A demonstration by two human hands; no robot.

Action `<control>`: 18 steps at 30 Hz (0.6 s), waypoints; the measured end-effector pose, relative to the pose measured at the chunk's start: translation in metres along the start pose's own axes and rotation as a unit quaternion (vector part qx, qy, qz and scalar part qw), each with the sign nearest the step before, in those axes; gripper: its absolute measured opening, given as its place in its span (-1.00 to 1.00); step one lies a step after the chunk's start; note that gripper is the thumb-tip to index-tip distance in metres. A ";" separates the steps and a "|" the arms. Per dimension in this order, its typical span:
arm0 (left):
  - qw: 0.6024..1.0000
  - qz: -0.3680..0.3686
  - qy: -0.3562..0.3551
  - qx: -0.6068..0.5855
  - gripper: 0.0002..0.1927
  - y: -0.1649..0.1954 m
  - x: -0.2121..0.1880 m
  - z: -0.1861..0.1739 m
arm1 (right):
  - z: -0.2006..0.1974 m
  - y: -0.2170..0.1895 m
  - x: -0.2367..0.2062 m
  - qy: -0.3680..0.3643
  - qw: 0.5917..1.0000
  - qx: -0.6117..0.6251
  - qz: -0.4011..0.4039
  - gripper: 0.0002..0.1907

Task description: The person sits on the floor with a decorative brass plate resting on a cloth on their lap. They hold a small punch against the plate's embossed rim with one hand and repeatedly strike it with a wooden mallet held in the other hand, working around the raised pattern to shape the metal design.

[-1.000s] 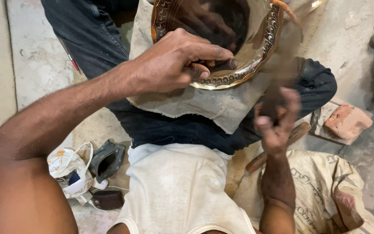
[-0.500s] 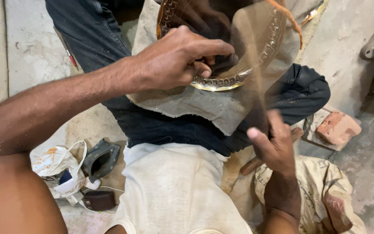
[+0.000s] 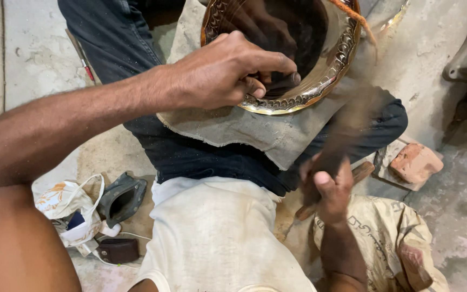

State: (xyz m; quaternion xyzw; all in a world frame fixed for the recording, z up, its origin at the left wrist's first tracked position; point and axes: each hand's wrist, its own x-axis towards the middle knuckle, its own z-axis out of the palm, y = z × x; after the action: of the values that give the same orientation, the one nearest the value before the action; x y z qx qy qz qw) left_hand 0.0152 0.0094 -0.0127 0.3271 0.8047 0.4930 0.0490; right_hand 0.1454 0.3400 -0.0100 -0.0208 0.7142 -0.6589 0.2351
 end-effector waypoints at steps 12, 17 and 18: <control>1.000 0.014 -0.007 0.000 -0.55 0.002 0.001 -0.006 | 0.004 0.012 -0.009 -0.012 0.998 -0.057 -0.015 -0.63; 1.000 0.006 -0.023 0.001 -0.53 0.001 0.001 -0.005 | 0.007 0.016 -0.011 0.012 0.997 -0.077 -0.019 -0.60; 1.000 0.002 -0.023 0.000 -0.54 0.001 0.002 -0.004 | 0.007 0.016 -0.011 -0.004 0.993 -0.112 -0.030 -0.62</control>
State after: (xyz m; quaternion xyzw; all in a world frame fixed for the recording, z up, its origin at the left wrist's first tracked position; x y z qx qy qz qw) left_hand 0.0126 0.0075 -0.0088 0.3405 0.8023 0.4857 0.0668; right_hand 0.1620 0.3390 -0.0221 -0.0708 0.7819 -0.5812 0.2139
